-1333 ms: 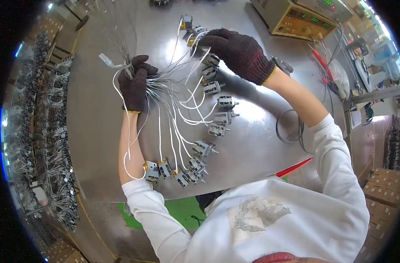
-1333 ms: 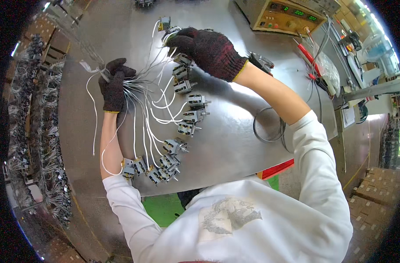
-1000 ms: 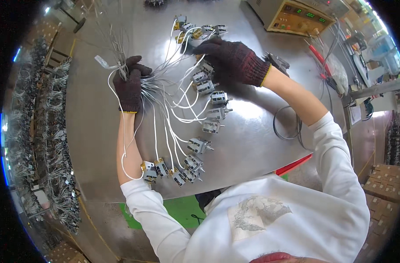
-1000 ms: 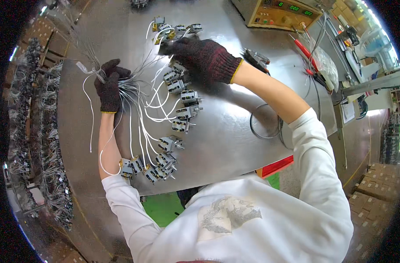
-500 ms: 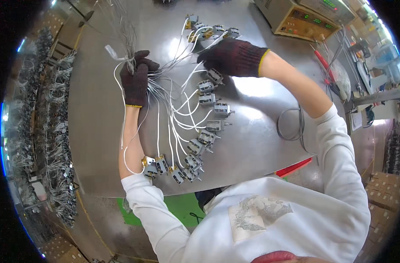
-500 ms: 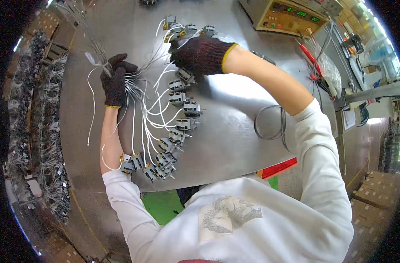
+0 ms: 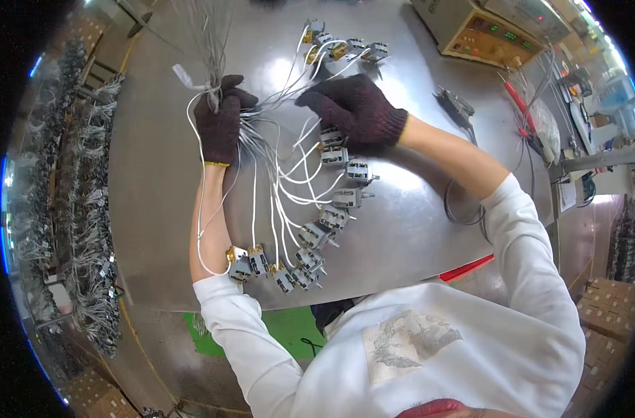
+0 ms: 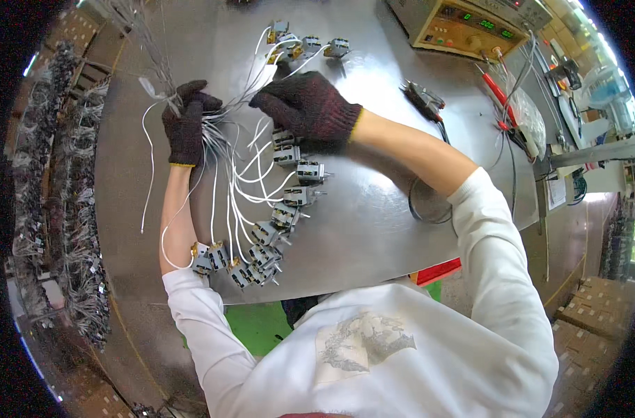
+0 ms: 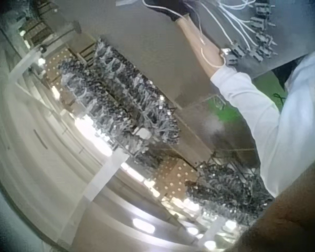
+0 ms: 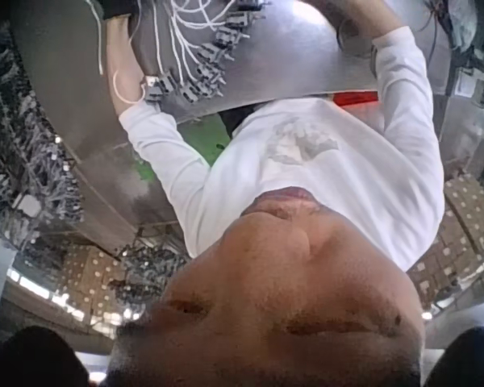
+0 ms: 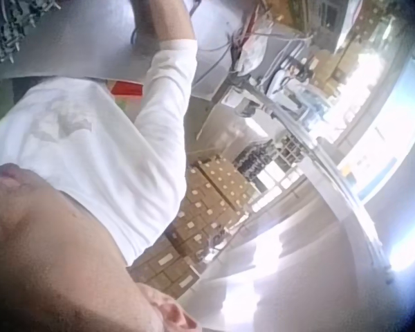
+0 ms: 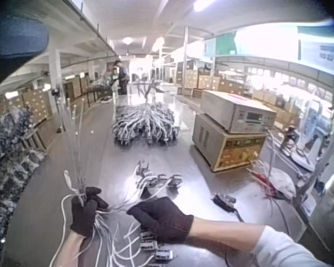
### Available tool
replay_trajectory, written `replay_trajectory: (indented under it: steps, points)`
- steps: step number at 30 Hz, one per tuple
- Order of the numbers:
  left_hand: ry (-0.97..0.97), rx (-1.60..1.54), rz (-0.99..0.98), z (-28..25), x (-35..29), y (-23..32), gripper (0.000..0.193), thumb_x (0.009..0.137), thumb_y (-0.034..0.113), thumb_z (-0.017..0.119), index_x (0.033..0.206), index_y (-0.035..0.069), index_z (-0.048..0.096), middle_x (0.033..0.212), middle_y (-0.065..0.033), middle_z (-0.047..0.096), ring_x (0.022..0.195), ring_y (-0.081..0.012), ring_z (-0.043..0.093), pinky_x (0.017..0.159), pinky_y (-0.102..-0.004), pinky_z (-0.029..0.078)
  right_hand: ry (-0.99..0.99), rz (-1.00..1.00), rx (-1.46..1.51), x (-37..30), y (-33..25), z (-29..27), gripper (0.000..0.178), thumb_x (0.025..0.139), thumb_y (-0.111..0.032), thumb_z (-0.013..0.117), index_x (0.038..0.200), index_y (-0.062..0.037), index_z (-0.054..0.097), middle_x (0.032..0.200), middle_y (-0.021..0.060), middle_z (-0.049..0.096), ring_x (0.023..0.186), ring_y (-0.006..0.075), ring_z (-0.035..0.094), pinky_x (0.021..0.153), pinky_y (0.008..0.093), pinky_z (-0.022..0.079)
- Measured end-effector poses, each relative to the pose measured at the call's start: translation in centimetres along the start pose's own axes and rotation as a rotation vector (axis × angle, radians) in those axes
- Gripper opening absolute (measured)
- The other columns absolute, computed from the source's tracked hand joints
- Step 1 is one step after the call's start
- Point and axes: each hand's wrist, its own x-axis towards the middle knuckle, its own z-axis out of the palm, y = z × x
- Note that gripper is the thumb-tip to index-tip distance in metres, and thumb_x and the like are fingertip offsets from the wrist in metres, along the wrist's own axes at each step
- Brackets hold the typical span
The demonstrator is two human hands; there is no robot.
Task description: The recorder is organizing, inspecting, and spreading out electronic wire harness bundles at a manual assembly station.
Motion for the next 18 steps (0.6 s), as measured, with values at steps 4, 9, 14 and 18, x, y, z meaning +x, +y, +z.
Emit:
replay_trajectory:
  steps: [4, 9, 14, 18]
  points:
    - [-0.016, -0.033, 0.024, 0.0, 0.2, -0.1, 0.036, 0.099, -0.005, 0.054, 0.129, -0.006, 0.073, 0.091, -0.0113, 0.081, 0.086, -0.0191, 0.077, 0.088, -0.0349, 0.063, -0.126, 0.098, -0.116, 2.6, 0.4, -0.2, 0.049, 0.116, -0.042, 0.051, 0.117, -0.0031, 0.082, 0.094, 0.0193, 0.08, 0.09, 0.0366, 0.078, 0.09, 0.0487, 0.061]
    - [0.009, -0.048, 0.021, 0.3, 0.2, 0.0, 0.039, 0.094, -0.006, 0.053, 0.126, -0.007, 0.074, 0.09, -0.0112, 0.081, 0.083, -0.0184, 0.077, 0.086, -0.0344, 0.063, -0.2, -0.001, -0.252, 2.1, 0.0, -0.7, 0.051, 0.117, -0.044, 0.047, 0.117, -0.0029, 0.078, 0.097, 0.0178, 0.08, 0.094, 0.0395, 0.077, 0.09, 0.0538, 0.059]
    - [0.012, 0.027, 0.049, 0.4, 0.1, 0.1, 0.038, 0.093, -0.006, 0.052, 0.124, -0.008, 0.073, 0.088, -0.0111, 0.081, 0.081, -0.0182, 0.076, 0.085, -0.0341, 0.063, -0.124, 0.042, 0.182, -1.6, -0.3, -2.7, 0.035, 0.114, -0.032, 0.066, 0.134, -0.006, 0.076, 0.113, 0.0151, 0.082, 0.103, 0.0283, 0.081, 0.097, 0.041, 0.063]
    - [-0.007, 0.072, -0.018, 0.1, 0.1, 0.2, 0.038, 0.1, -0.008, 0.052, 0.131, -0.003, 0.074, 0.096, -0.0108, 0.08, 0.09, -0.0195, 0.077, 0.09, -0.0374, 0.063, 0.271, -0.04, -0.175, -1.6, 3.1, -8.0, 0.044, 0.105, -0.031, 0.08, 0.142, -0.0075, 0.073, 0.128, 0.0158, 0.081, 0.116, 0.0311, 0.079, 0.101, 0.0412, 0.062]
